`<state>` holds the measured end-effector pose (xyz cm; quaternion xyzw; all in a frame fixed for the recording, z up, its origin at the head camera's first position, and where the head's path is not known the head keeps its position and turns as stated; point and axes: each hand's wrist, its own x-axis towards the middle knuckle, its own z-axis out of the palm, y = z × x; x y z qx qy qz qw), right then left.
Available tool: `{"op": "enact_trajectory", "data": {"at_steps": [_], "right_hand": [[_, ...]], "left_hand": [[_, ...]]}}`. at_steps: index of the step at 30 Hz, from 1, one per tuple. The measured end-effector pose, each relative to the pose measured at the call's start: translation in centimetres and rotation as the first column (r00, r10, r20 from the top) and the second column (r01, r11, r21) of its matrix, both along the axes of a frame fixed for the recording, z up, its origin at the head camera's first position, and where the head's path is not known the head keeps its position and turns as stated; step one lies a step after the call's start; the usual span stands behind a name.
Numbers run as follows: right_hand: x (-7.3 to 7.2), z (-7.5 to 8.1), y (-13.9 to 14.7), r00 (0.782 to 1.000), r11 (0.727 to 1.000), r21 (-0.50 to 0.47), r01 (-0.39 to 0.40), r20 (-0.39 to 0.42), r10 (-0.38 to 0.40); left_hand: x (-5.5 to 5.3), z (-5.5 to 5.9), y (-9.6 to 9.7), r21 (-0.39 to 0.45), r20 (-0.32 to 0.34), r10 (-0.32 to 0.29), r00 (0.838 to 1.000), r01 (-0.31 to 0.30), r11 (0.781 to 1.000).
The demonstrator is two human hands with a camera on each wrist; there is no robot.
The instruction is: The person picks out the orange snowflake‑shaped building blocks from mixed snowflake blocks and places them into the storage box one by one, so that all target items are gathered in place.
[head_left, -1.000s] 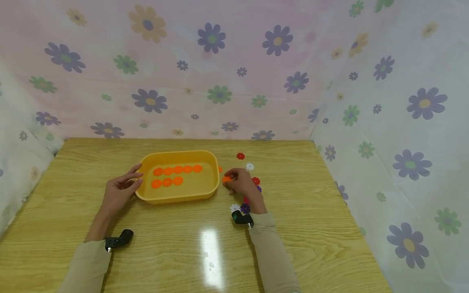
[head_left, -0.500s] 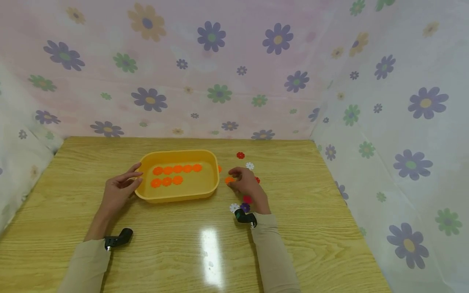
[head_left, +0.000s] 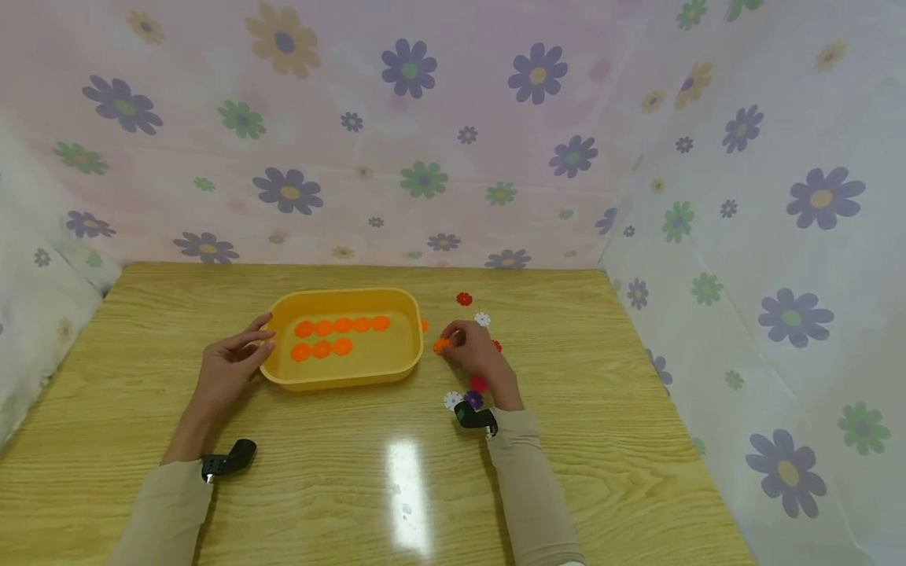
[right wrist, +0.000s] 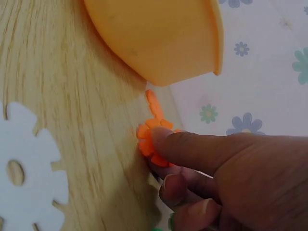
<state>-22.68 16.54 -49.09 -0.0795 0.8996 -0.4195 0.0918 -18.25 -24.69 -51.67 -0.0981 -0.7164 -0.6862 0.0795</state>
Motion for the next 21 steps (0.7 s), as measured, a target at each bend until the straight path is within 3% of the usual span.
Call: {"op": "enact_trajectory", "data": {"at_steps": [4,7,10,12,15,19,21], "right_hand": [[-0.1,0.1,-0.1,0.999,0.999,-0.038,-0.010,-0.039,0.008],[-0.2,0.3,-0.3,0.990,0.991,-0.134,-0.002,-0.139,-0.017],[-0.2,0.7,-0.9,0.965,0.966,-0.258,-0.007,-0.256,-0.061],[-0.1,1.0,-1.4,0.946,0.933,-0.359,-0.034,-0.313,-0.086],[0.2,1.2,-2.5,0.933,0.857,-0.508,-0.085,-0.343,-0.110],[0.8,1.2,-4.6,0.932,0.749,-0.647,-0.142,-0.343,-0.120],[1.2,1.2,-5.8,0.935,0.711,-0.682,-0.169,-0.339,-0.103]], "left_hand": [[0.0,0.0,0.1,0.011,0.004,0.003,1.000,-0.003,1.000],[0.0,0.1,0.1,0.018,0.008,0.003,1.000,-0.003,1.000],[-0.1,0.2,0.1,0.026,0.012,0.000,1.000,0.000,1.000],[-0.1,0.1,0.1,0.028,0.012,-0.003,1.000,0.003,1.000],[0.0,0.0,0.1,0.033,0.009,-0.005,1.000,0.005,0.999],[0.1,0.0,0.2,0.036,0.017,-0.001,1.000,0.000,0.999],[0.1,-0.1,0.1,0.034,0.021,0.002,1.000,-0.003,0.999]]}}
